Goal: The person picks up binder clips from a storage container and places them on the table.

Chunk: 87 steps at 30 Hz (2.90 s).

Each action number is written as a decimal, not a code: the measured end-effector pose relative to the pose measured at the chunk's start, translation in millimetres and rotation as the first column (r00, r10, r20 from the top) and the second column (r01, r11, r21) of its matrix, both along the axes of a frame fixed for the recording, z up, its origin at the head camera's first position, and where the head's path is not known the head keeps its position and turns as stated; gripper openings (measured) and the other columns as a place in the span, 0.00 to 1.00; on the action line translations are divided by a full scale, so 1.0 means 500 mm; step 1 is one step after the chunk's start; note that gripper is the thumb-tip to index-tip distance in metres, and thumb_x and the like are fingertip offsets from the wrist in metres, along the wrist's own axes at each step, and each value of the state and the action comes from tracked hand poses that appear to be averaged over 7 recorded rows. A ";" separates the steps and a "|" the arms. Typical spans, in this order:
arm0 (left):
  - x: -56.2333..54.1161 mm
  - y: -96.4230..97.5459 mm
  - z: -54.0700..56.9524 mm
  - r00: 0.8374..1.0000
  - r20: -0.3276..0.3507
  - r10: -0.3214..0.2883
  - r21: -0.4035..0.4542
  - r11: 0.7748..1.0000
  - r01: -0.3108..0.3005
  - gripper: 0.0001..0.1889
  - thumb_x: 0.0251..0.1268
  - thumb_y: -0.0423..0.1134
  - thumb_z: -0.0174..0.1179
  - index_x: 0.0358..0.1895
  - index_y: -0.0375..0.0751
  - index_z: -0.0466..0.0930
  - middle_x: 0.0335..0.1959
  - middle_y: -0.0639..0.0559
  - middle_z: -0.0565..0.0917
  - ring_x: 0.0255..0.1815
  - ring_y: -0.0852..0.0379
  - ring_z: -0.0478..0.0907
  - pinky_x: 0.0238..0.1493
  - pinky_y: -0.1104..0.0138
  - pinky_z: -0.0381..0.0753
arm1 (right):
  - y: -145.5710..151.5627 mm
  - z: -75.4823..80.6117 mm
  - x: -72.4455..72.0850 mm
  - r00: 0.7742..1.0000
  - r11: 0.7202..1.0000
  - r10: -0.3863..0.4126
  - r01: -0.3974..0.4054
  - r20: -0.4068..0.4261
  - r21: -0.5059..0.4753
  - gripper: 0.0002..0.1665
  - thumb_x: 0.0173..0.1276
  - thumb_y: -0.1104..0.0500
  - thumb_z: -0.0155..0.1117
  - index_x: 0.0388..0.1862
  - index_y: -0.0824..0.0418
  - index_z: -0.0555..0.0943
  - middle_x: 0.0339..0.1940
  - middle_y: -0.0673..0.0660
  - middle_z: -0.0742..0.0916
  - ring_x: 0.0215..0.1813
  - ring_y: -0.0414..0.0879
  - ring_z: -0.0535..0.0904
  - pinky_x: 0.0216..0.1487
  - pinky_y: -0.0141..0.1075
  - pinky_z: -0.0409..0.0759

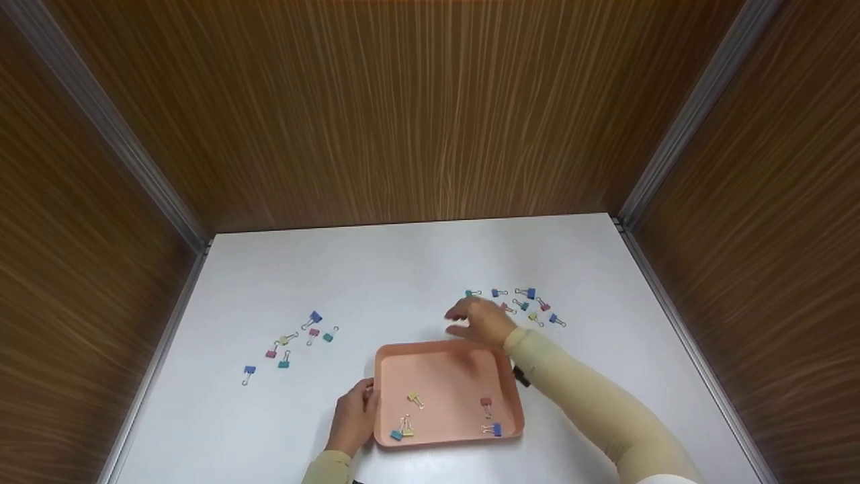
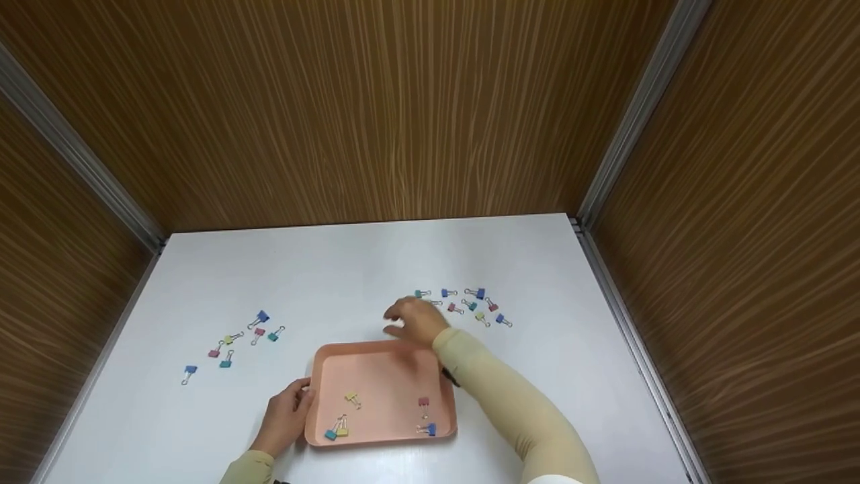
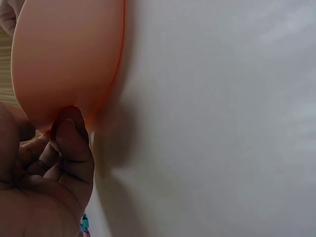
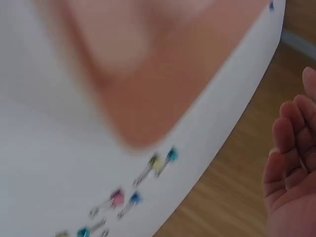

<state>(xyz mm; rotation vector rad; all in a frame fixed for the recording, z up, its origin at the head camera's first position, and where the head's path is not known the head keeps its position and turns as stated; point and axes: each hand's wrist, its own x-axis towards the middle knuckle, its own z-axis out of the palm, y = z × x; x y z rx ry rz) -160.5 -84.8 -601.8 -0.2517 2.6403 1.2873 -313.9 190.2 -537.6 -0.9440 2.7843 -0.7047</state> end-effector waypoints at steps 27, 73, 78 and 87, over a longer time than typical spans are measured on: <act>0.000 0.001 -0.004 1.000 -0.006 0.003 -0.008 1.000 -0.003 0.17 0.74 0.41 0.51 0.60 0.39 0.74 0.28 0.57 0.75 0.29 0.61 0.71 0.33 0.67 0.73 | -0.182 -0.100 0.148 0.954 0.908 0.298 -0.290 0.019 0.303 0.14 0.56 0.41 0.71 0.25 0.49 0.83 0.18 0.41 0.77 0.21 0.35 0.69 0.26 0.27 0.71; 0.006 0.000 -0.006 0.999 -0.040 -0.017 -0.025 1.000 0.016 0.17 0.74 0.39 0.52 0.60 0.37 0.73 0.33 0.57 0.79 0.33 0.62 0.73 0.43 0.62 0.78 | 0.130 -0.084 -0.002 0.878 0.877 -0.447 0.468 0.174 -0.107 0.16 0.59 0.62 0.70 0.47 0.61 0.84 0.43 0.55 0.86 0.45 0.48 0.82 0.50 0.42 0.80; 0.010 -0.005 -0.003 0.999 -0.035 -0.021 -0.027 0.999 0.020 0.17 0.74 0.39 0.52 0.60 0.37 0.73 0.32 0.57 0.78 0.32 0.62 0.72 0.40 0.63 0.77 | 0.193 -0.132 0.016 0.811 0.824 -0.554 0.567 0.190 -0.018 0.15 0.59 0.61 0.68 0.47 0.60 0.85 0.42 0.55 0.86 0.47 0.50 0.82 0.53 0.45 0.78; 0.010 -0.005 -0.003 0.999 -0.030 -0.010 -0.036 0.999 0.009 0.17 0.74 0.39 0.51 0.61 0.37 0.72 0.32 0.57 0.77 0.32 0.62 0.72 0.40 0.64 0.77 | 0.219 -0.156 0.033 0.780 0.791 -0.592 0.610 0.203 -0.035 0.14 0.63 0.58 0.66 0.47 0.57 0.84 0.42 0.52 0.86 0.49 0.50 0.81 0.54 0.47 0.77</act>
